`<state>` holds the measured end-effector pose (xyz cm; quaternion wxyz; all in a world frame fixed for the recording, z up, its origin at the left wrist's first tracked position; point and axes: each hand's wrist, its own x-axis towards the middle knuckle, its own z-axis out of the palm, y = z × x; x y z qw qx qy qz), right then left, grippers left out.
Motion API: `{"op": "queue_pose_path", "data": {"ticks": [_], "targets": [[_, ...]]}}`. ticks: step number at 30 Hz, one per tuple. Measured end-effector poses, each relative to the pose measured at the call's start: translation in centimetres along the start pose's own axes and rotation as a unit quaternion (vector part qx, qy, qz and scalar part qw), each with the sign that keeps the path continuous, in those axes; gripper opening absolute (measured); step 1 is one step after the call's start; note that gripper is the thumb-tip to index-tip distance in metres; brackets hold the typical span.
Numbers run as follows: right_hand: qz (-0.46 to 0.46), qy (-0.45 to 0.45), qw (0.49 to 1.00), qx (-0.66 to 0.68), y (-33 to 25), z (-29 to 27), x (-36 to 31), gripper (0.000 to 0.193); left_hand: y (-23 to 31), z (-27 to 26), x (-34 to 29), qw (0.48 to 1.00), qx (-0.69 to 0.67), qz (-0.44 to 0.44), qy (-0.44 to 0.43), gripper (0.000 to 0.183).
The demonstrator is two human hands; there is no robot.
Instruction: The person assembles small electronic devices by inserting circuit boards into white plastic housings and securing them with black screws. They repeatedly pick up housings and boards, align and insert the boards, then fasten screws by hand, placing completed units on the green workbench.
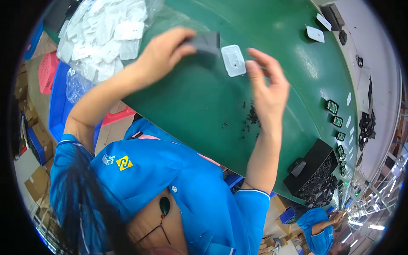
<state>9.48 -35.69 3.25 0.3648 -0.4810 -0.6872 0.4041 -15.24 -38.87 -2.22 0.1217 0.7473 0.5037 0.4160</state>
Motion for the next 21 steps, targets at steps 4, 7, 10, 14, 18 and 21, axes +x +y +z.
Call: {"op": "queue_pose_path", "data": {"ticks": [4,7,10,14,18,21], "targets": [[0.049,0.146,0.980,-0.127,3.5,-5.7,-1.7,0.018,-4.7,1.3,8.7,0.998,0.013,-0.061,0.012,0.026],[0.036,0.115,0.971,-0.206,4.5,-6.8,-2.7,0.014,-9.7,2.3,13.7,0.938,-0.158,-0.295,-0.091,0.028],[0.046,0.077,0.963,-0.253,4.9,-6.4,-3.9,0.015,-12.6,4.0,17.0,0.887,-0.246,-0.365,-0.141,0.033],[0.029,0.026,0.937,-0.347,4.7,-5.5,-3.3,0.009,-13.8,2.5,18.0,0.887,-0.111,-0.383,-0.233,0.039],[-0.024,-0.003,0.910,-0.415,4.9,-4.8,-2.9,0.007,-10.6,0.5,17.7,0.896,0.185,-0.317,-0.251,0.043],[-0.033,-0.004,0.910,-0.414,5.1,-4.9,-2.8,0.006,-6.4,2.7,12.8,0.951,0.306,-0.026,0.040,0.041]]}}
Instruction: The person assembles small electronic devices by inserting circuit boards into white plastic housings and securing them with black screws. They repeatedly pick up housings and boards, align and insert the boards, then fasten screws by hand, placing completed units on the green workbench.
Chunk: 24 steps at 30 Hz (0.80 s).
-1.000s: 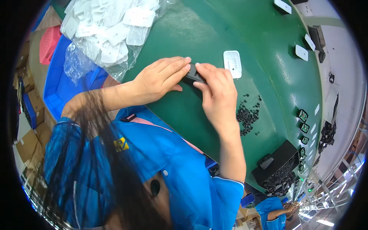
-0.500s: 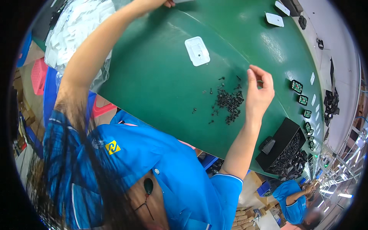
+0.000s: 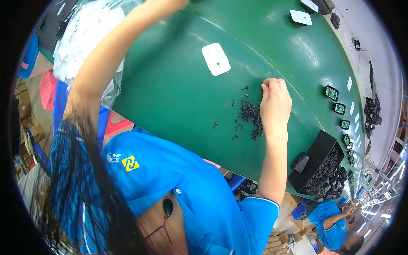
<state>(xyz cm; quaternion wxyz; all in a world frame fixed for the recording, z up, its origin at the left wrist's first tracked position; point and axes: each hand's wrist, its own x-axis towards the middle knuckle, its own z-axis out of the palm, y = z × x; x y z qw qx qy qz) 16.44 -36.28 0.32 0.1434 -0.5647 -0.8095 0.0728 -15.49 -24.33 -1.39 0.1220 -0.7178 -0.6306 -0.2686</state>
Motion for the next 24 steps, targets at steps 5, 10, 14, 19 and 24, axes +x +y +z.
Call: {"op": "queue_pose_path", "data": {"ticks": [5,10,14,19,24], "targets": [[0.069,0.082,0.991,0.075,-1.2,-0.5,-1.0,0.005,6.5,-3.9,-7.0,0.932,-0.142,0.307,-0.132,0.054],[0.212,0.069,0.882,0.415,-2.9,-1.4,-3.4,0.008,8.6,-5.4,-7.5,0.883,-0.031,0.383,-0.271,0.038],[0.211,0.064,0.783,0.581,-4.4,-1.7,-5.3,0.011,8.1,-6.0,-8.0,0.918,-0.078,0.254,-0.295,0.042],[0.199,0.079,0.748,0.629,-6.2,-2.2,-7.3,0.012,7.7,-7.8,-8.0,0.906,-0.228,0.171,-0.313,0.037],[0.178,0.113,0.724,0.657,-9.7,-3.1,-7.7,0.012,11.5,-12.7,-11.2,0.726,-0.552,-0.164,-0.377,0.024]]}}
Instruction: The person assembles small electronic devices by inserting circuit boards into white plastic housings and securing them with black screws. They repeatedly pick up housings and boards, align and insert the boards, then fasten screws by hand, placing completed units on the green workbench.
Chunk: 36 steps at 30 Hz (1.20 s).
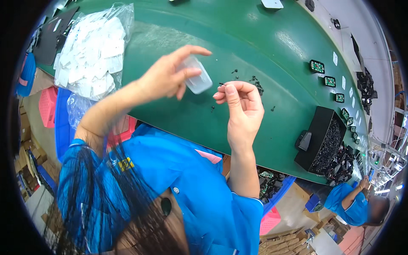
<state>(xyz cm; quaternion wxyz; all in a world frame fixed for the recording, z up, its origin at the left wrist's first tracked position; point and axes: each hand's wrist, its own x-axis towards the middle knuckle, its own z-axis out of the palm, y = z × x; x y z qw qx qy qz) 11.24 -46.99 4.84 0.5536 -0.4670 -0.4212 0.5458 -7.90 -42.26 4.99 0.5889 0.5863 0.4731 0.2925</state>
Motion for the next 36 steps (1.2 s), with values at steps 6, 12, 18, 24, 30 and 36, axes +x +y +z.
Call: {"op": "queue_pose_path", "data": {"ticks": [6,12,18,24,30,36], "targets": [[-0.061,0.004,0.993,-0.099,0.9,1.7,-0.7,0.009,-1.0,3.2,-2.6,0.987,-0.052,0.141,0.050,0.026],[-0.247,0.000,0.909,-0.334,1.6,2.1,-0.5,0.010,-1.7,2.8,-3.4,0.990,-0.098,0.098,0.032,0.024],[-0.250,0.014,0.891,-0.380,1.1,2.2,-0.8,0.011,-3.0,3.3,-3.4,0.959,-0.269,0.067,0.050,0.026],[-0.237,0.019,0.898,-0.370,2.5,2.4,-0.8,0.012,-3.2,3.8,-3.3,0.955,-0.285,0.051,0.060,0.017],[-0.195,0.053,0.931,-0.303,4.0,2.9,-1.1,0.014,-4.3,4.4,-3.0,0.969,-0.161,0.153,0.106,0.011],[-0.154,0.034,0.953,-0.257,4.1,2.5,-1.3,0.012,-4.3,3.6,-2.7,0.970,-0.039,0.219,0.094,0.007]]}}
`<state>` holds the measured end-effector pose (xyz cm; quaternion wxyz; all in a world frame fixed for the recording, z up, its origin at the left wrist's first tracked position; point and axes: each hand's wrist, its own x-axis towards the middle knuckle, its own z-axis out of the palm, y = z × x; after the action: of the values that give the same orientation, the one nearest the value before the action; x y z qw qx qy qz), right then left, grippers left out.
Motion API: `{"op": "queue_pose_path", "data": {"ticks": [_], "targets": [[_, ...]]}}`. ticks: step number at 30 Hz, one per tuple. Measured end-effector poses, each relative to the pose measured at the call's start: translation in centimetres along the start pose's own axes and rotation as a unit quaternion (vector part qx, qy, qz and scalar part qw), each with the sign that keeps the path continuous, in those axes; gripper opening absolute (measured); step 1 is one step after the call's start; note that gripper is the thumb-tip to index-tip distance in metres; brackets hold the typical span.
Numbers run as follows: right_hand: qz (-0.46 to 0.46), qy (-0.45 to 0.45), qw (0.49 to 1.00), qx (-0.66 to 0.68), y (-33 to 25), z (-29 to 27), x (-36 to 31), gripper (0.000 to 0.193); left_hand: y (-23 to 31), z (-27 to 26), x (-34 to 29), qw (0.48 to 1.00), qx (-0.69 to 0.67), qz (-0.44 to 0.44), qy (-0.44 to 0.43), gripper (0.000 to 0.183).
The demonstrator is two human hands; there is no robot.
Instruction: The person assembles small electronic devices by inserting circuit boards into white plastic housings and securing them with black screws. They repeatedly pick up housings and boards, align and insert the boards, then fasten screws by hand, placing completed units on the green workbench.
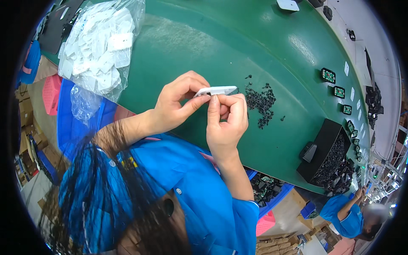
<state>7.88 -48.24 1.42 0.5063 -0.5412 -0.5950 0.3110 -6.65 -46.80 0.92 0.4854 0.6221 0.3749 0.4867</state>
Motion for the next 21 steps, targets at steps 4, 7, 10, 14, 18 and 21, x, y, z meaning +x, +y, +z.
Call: {"op": "queue_pose_path", "data": {"ticks": [4,7,10,14,18,21], "targets": [[-0.082,-0.018,0.992,-0.091,-0.9,-1.6,0.7,0.018,0.3,0.2,0.1,0.982,-0.172,-0.083,0.015,0.007],[0.007,-0.003,0.998,-0.064,-2.0,-2.4,1.2,0.031,0.7,0.4,0.0,0.967,-0.228,-0.116,0.023,0.008],[0.090,-0.110,0.989,0.049,-0.5,-2.8,1.4,0.031,0.8,0.5,-0.2,0.972,-0.205,-0.114,0.021,0.009],[0.198,-0.132,0.961,0.139,-1.4,-2.9,1.9,0.017,0.7,0.4,-0.4,0.976,-0.178,-0.124,0.009,0.010],[0.191,-0.165,0.965,0.072,-1.4,-3.6,2.3,0.020,1.0,-0.1,-0.3,0.974,-0.179,-0.138,-0.019,0.014],[0.195,-0.154,0.960,0.131,-0.9,-3.2,2.2,0.022,1.4,-0.6,-0.2,0.966,-0.196,-0.165,-0.021,0.024]]}}
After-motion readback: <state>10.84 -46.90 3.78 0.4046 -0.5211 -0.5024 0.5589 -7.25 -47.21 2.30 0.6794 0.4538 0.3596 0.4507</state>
